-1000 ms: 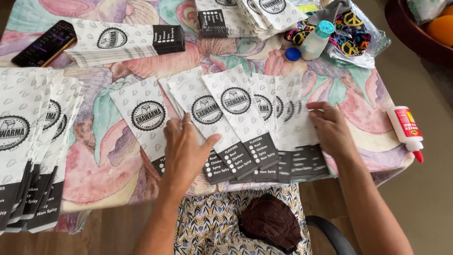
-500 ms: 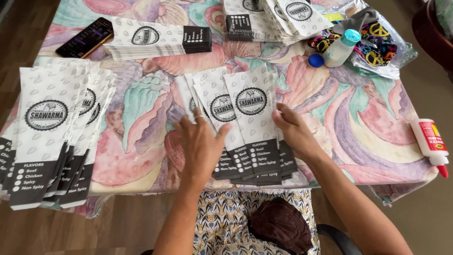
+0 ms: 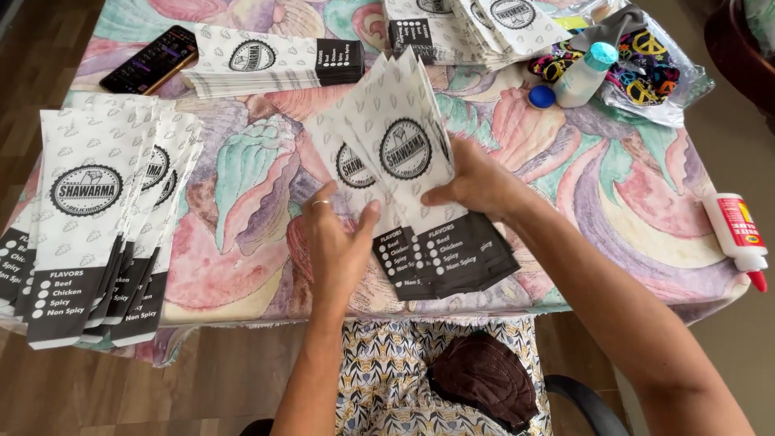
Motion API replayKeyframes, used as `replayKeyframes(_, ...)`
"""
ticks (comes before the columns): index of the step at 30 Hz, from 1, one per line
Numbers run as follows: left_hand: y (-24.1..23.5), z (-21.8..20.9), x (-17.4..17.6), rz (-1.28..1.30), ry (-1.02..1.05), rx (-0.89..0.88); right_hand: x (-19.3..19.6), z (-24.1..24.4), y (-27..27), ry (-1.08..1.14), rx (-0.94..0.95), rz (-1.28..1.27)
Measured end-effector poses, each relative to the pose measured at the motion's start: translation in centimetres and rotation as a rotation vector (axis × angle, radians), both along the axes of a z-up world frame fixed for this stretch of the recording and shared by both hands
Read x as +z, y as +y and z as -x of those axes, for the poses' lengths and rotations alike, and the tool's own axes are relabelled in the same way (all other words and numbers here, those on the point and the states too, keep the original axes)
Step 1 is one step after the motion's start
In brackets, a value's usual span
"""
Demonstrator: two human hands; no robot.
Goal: Assembling paper bags by applying glue to the edges and folding them into the final shape.
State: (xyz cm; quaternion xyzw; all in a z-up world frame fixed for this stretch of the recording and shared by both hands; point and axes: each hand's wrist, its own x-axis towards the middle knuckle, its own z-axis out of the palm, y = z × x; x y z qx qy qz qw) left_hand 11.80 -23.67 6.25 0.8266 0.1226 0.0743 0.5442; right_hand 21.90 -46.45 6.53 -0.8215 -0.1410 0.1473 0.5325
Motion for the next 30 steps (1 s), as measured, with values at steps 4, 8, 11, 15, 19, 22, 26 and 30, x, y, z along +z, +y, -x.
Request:
replayKeyframes(4, 0.3, 0.9, 1.3, 0.278, 0.042, -0.028, 7.4, 3.2, 5.5, 0.04, 0.0, -0.148)
replayKeyframes(8, -2.0, 0.4, 1.6, 0.811, 0.016, 0.161, 9.7, 3.4, 7.2, -0.287, 0.217, 0.352)
replayKeyframes(11, -3.8, -0.6, 0.6, 1.079, -0.093, 0.257, 11.6, 4.7, 7.4, -0.416, 0.319, 0.543)
replayKeyframes(15, -4.8, -1.7, -1.2, 1.32, -0.285, 0.216, 12.5, 5.6, 6.4, -0.413, 0.364, 0.731)
replayKeyframes(19, -6.7, -2.5, -3.9, 1.306, -0.312, 0.101, 11.7, 5.9, 5.4, -0.576, 0.321, 0.685)
replayKeyframes(22, -7.4, -3.3, -4.8, 1.256, -0.341, 0.068, 12.2, 6.4, 5.1, -0.555, 0.315, 0.612)
replayKeyframes(26, -7.4, -3.5, -4.3, 1.317, -0.385, 0.111, 12.3, 6.7, 5.2, -0.302, 0.242, 0.807)
replayKeyframes(30, -8.1, -3.1, -5.8, 1.411, -0.368, 0.062, 11.1, 6.7, 4.7, -0.387, 0.243, 0.712)
